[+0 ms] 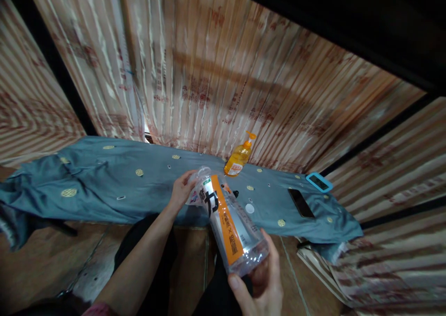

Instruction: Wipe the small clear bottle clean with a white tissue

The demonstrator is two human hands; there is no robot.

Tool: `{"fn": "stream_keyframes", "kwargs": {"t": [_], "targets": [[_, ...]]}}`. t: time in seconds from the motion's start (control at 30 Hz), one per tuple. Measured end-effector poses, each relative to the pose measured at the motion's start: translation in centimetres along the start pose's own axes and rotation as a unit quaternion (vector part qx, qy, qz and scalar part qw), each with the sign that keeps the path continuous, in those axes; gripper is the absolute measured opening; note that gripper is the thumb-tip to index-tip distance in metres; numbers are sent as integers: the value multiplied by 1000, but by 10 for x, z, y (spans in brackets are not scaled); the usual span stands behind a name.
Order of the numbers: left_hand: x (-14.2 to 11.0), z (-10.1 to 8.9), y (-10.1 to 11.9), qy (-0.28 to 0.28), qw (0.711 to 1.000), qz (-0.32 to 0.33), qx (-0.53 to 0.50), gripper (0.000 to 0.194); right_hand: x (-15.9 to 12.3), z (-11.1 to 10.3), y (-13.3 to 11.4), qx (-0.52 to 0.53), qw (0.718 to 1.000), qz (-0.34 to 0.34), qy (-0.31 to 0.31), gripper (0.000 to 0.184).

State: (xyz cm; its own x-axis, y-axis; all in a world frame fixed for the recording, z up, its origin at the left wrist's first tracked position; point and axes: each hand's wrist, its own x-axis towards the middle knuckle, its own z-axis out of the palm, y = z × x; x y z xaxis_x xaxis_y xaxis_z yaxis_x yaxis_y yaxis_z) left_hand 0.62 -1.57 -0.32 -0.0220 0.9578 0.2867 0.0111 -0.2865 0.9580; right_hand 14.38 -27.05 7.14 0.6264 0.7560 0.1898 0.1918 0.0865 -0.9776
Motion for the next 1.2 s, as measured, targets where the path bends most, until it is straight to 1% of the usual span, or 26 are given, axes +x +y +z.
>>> {"fn": "stream_keyframes", "kwargs": {"t": [0.13,0.33,0.57,0.97,1.2], "targets": [[0,0,2,3,1000,-2,6,31,0,1,0,9,1000,-5,4,86],[-1,0,5,6,1000,-11,13,32,0,-1,5,18,1000,-11,-7,87],[0,-1,5,6,1000,-4,16,31,0,1,2,32,999,-2,-1,85],[0,2,-1,18,1000,-13,0,30,1,-3,5,-17,1000,-15,-7,93],[-2,1,3,13,1000,-2,-1,29,1,-2,6,7,1000,-8,-6,95]]}}
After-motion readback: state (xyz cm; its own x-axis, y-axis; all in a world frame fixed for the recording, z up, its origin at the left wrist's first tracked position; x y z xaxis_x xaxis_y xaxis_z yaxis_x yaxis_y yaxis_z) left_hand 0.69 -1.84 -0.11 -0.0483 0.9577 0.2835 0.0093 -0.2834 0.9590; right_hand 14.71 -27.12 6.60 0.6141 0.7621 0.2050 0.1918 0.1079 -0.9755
